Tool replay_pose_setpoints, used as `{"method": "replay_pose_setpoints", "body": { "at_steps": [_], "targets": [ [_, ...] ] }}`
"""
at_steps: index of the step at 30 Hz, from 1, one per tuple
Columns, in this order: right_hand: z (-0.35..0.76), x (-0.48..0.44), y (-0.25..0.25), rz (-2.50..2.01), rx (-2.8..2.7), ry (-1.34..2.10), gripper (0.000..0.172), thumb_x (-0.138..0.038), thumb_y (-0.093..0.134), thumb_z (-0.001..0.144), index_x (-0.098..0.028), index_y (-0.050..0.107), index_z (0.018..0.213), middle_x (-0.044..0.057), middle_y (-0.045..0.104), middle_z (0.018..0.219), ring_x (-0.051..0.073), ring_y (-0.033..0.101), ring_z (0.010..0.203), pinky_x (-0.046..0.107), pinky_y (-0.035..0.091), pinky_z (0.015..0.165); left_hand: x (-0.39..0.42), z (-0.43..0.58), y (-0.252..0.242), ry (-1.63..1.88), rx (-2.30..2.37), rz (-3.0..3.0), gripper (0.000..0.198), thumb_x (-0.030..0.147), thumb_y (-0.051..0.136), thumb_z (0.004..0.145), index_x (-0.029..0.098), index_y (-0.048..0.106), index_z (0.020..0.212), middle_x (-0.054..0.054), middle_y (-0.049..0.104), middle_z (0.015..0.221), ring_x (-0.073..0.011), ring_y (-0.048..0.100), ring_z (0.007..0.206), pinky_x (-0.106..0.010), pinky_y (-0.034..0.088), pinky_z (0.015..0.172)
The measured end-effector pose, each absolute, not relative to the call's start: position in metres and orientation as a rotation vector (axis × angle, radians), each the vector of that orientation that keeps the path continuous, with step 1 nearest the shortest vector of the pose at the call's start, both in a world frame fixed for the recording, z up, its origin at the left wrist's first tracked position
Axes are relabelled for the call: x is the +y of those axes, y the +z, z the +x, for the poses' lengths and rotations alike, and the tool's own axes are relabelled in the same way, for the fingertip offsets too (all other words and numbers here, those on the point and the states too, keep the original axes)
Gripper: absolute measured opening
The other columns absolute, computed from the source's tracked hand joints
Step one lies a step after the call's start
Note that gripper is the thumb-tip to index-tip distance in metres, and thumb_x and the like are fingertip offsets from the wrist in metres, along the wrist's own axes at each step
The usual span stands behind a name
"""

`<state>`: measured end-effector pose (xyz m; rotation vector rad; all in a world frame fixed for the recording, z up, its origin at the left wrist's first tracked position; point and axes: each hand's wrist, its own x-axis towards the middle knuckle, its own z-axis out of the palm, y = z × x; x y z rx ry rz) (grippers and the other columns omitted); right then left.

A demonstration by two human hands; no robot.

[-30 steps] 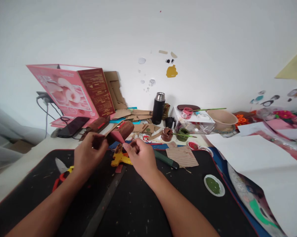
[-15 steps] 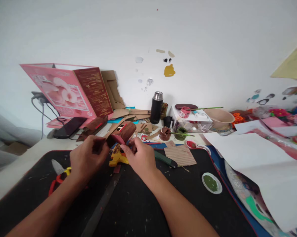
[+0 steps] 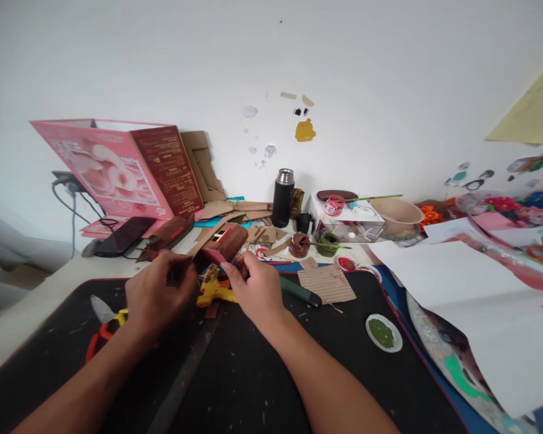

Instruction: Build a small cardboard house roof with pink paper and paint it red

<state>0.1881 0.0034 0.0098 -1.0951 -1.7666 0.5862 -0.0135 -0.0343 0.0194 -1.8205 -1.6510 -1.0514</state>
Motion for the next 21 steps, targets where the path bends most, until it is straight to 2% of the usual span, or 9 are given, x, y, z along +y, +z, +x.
{"method": "replay_pose_setpoints", "body": {
  "at_steps": [21],
  "targets": [
    [0.1883,0.0047,0.0100,-1.080,-1.757,0.663,0.041,-0.058,0.062,0.100,-0.024,0.055,0.077,-0.004,0.054,0.058,0.015,0.050,0.054,0.028,0.033,0.055,-0.0369,-0.0150,0.0204,-1.106,-1.667,-1.830,0.007,0.028,0.065,0.092,0.023,0.065,0.096,0.001,0.074,0.073,-0.0199,0.074,0.064,-0.029,0.046,0.059]
  ]
}}
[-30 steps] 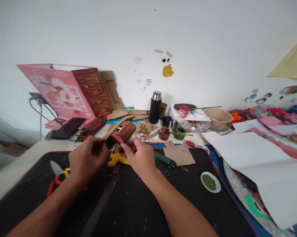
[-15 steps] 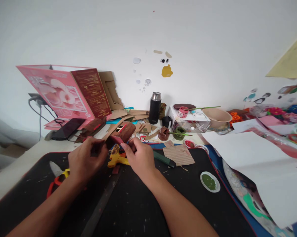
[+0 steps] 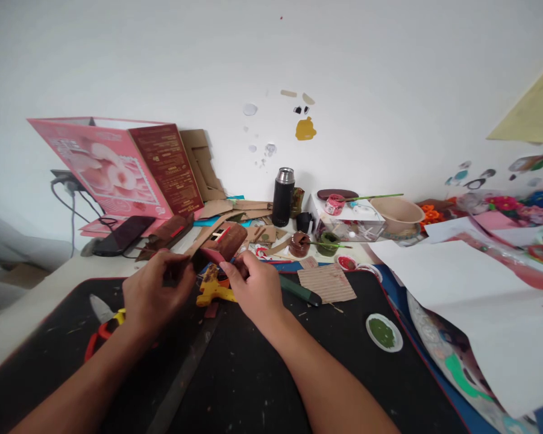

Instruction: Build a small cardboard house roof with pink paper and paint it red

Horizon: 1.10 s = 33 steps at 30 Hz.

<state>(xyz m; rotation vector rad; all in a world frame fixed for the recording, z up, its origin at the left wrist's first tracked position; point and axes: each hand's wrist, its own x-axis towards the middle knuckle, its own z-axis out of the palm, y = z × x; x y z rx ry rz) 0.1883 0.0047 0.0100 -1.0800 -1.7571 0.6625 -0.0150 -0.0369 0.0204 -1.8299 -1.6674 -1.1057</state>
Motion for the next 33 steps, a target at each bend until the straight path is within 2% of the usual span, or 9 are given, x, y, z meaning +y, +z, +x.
{"method": "replay_pose_setpoints", "body": {
  "at_steps": [19,26,33],
  "targets": [
    [0.1908,0.0025,0.0138,-1.128,-1.818,0.544,0.043,-0.062,0.064,0.099,-0.024,0.061,0.080,-0.003,0.056,0.057,0.016,0.050,0.051,0.029,0.034,0.053,-0.0378,-0.0114,0.0246,-1.032,-1.844,-1.756,0.010,0.033,0.064,0.090,0.025,0.069,0.092,-0.002,0.075,0.072,-0.0242,0.075,0.070,-0.032,0.045,0.061],
    [0.1890,0.0006,0.0136,-1.116,-1.852,0.501,0.038,-0.060,0.069,0.097,-0.024,0.064,0.087,-0.002,0.062,0.060,0.017,0.054,0.053,0.029,0.036,0.056,-0.0386,-0.0115,0.0203,-0.984,-1.748,-1.818,0.009,0.032,0.067,0.089,0.024,0.069,0.093,-0.001,0.074,0.073,-0.0232,0.074,0.069,-0.032,0.044,0.061],
    [0.1896,0.0022,0.0109,-1.127,-1.867,0.441,0.035,-0.054,0.059,0.104,-0.024,0.065,0.087,-0.001,0.062,0.060,0.016,0.052,0.051,0.029,0.031,0.053,-0.0391,-0.0114,0.0195,-0.984,-1.619,-1.822,0.006,0.028,0.069,0.090,0.023,0.068,0.094,0.000,0.074,0.072,-0.0213,0.072,0.066,-0.031,0.043,0.060]
  ]
}}
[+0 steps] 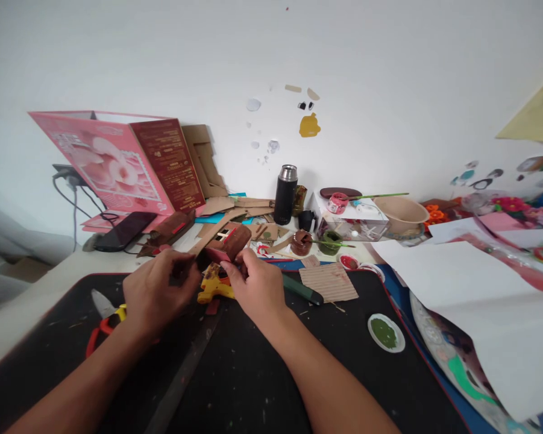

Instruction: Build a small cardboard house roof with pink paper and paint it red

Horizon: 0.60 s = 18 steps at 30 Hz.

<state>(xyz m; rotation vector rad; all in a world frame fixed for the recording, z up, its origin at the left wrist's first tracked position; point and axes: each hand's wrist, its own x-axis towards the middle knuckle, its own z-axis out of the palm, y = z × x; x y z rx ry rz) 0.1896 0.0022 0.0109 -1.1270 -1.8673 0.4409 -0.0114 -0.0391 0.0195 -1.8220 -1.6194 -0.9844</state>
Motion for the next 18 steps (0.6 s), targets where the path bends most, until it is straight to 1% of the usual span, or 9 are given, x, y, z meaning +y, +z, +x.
{"method": "replay_pose_setpoints", "body": {
  "at_steps": [11,18],
  "targets": [
    [0.1898,0.0016,0.0113,-1.119,-1.914,0.437,0.036,-0.053,0.054,0.107,-0.025,0.062,0.087,-0.001,0.062,0.062,0.017,0.052,0.052,0.031,0.030,0.055,-0.0399,-0.0117,0.0191,-1.000,-1.668,-1.822,0.006,0.027,0.069,0.090,0.023,0.069,0.094,-0.001,0.074,0.074,-0.0213,0.073,0.068,-0.030,0.046,0.062],
    [0.1892,0.0030,0.0122,-1.141,-1.857,0.548,0.032,-0.052,0.062,0.102,-0.025,0.060,0.085,-0.003,0.058,0.060,0.016,0.049,0.052,0.030,0.030,0.054,-0.0399,-0.0114,0.0195,-1.054,-1.637,-1.842,0.006,0.027,0.067,0.091,0.023,0.068,0.096,0.000,0.073,0.075,-0.0194,0.073,0.067,-0.029,0.046,0.062]
  ]
}}
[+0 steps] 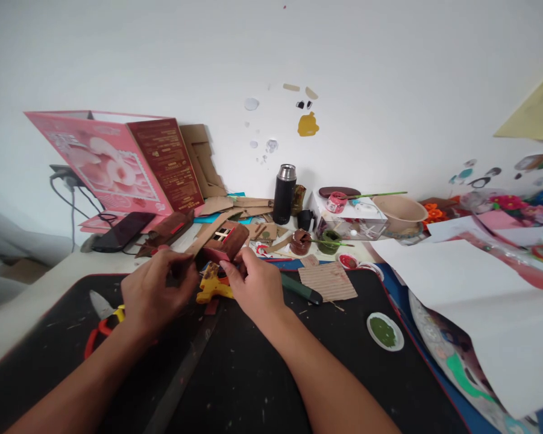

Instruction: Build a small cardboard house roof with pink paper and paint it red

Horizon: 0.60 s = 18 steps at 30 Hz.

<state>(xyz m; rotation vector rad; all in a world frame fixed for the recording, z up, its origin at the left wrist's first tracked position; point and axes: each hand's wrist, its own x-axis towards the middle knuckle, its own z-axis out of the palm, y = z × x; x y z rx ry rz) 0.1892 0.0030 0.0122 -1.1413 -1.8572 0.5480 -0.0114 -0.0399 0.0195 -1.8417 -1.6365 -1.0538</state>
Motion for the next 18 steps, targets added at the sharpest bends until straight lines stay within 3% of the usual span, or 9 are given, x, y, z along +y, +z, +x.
{"method": "replay_pose_setpoints", "body": {
  "at_steps": [8,18],
  "targets": [
    [0.190,0.002,0.018,-0.989,-1.687,0.882,0.040,-0.062,0.061,0.100,-0.023,0.067,0.093,-0.005,0.050,0.060,0.016,0.050,0.054,0.028,0.037,0.053,-0.034,-0.018,0.022,-1.281,-2.050,-1.723,0.015,0.035,0.065,0.089,0.024,0.069,0.097,0.001,0.074,0.077,-0.0188,0.070,0.067,-0.029,0.048,0.063],
    [0.186,0.015,0.017,-0.895,-1.269,1.471,0.057,-0.080,0.065,0.088,-0.026,0.050,0.079,-0.011,0.046,0.054,0.009,0.041,0.036,0.023,0.031,0.036,-0.037,-0.021,0.018,-1.224,-1.723,-1.738,0.010,0.030,0.068,0.091,0.023,0.068,0.098,-0.001,0.074,0.077,-0.0194,0.072,0.067,-0.030,0.048,0.062]
  ]
}}
